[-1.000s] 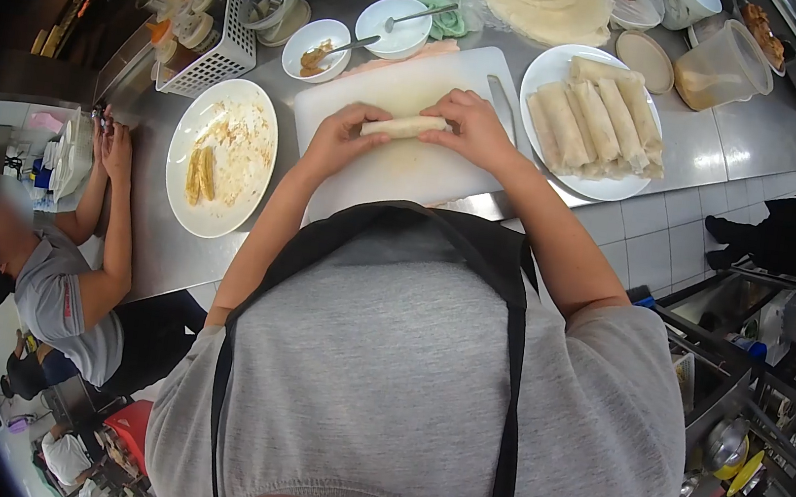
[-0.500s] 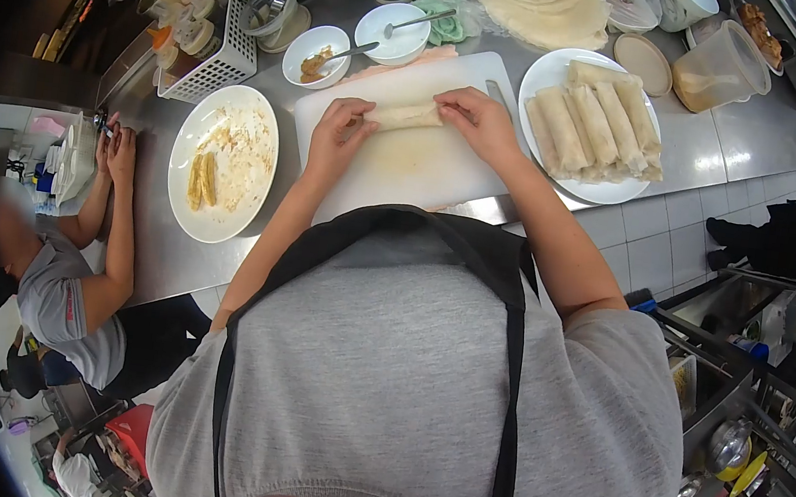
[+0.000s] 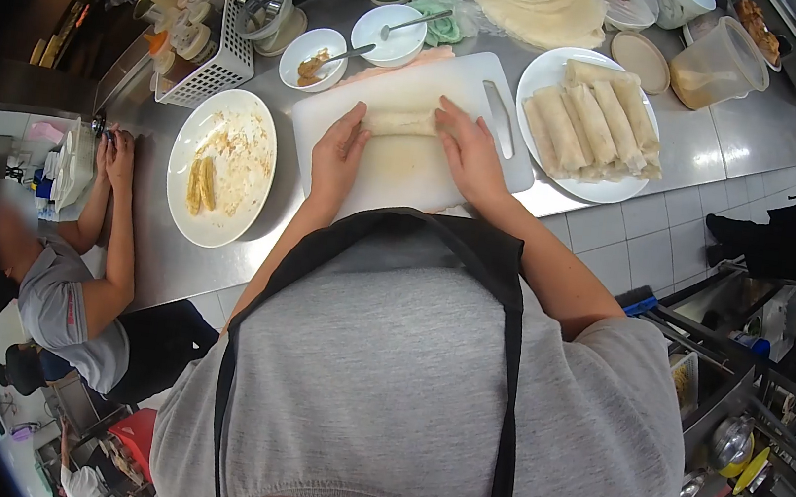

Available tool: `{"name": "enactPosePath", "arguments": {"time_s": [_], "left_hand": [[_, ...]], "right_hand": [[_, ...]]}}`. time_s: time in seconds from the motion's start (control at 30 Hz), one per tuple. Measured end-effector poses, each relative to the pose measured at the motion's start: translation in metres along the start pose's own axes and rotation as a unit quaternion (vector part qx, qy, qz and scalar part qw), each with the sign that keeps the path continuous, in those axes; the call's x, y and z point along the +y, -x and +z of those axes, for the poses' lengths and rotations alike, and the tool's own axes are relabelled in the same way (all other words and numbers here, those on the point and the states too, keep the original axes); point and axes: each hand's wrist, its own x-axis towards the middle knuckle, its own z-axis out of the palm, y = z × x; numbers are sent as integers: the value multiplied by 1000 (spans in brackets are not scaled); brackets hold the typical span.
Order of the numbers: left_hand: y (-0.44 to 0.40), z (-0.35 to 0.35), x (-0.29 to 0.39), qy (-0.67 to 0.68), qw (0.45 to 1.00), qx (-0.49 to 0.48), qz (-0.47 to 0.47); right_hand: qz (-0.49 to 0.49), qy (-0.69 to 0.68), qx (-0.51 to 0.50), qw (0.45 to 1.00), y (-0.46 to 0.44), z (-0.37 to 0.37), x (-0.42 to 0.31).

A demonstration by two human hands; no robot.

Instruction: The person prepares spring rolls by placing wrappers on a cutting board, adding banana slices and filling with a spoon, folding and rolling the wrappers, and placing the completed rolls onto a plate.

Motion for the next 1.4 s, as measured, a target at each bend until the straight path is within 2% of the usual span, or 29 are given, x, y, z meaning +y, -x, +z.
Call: {"name": "enactPosePath", "arguments": {"time_s": [0.07, 0.1, 0.17, 0.23, 0.3, 0.37, 0.4, 0.47, 0.5, 0.57, 0.6, 0.67, 0.73, 0.83, 0.9, 1.0, 1.1, 1.13, 1.2, 1.33, 1.4], "left_hand": [[-1, 0, 3, 20, 1000, 17, 3], [-2, -1, 4, 39, 999, 33, 8], [-1, -3, 1, 11, 1000, 18, 12], [0, -4, 1, -16, 1000, 1, 16], [1, -3, 1, 20, 1000, 4, -9], [2, -1, -4, 18, 1000, 9, 5], [2, 1, -7, 15, 1000, 14, 16], [1, 3, -10, 24, 999, 19, 26], [2, 4, -12, 30, 999, 29, 32], [3, 5, -18, 5, 998, 28, 48], [2, 4, -20, -25, 997, 35, 61], [5, 1, -17, -27, 998, 26, 60], [11, -4, -10, -31, 997, 36, 56], [19, -15, 4, -4, 998, 59, 37], [20, -18, 2, -14, 997, 59, 42], [17, -18, 1, -28, 997, 53, 53], [16, -17, -1, -30, 997, 41, 60], [16, -17, -1, -30, 997, 38, 60], [15, -18, -1, -35, 997, 31, 61], [15, -17, -4, -38, 997, 29, 62], [16, -17, -5, -46, 997, 28, 59]], "right_hand": [[134, -232, 36, 963, -3, -6, -5], [134, -232, 36, 963, -4, -5, -1], [-11, -66, 64, 996, -6, -1, 8], [-32, -48, 68, 996, -6, 1, 7], [-53, -28, 74, 995, -7, -1, 6], [-83, 55, 63, 993, -11, -13, 6], [-79, 59, 67, 993, -16, -19, 2], [-152, 95, 66, 982, -32, -21, -11], [-145, 99, 70, 982, -39, -15, -13], [-175, 120, -91, 973, -55, -1, -19], [-170, 123, -87, 974, -58, 4, -26], [-123, 176, -191, 958, -65, 9, -37], [-137, 167, -179, 960, -66, 10, -34], [-107, 155, -155, 970, -59, -5, -27], [-76, 172, -71, 980, -57, -36, -22], [32, 162, 48, 985, -53, -104, -9], [128, 194, 164, 959, -39, -165, 11], [129, 195, 164, 958, -32, -180, 17], [214, 279, 130, 927, -19, -200, 26], [200, 321, 125, 917, -3, -199, 47], [170, 327, 170, 914, 2, -198, 50]]}}
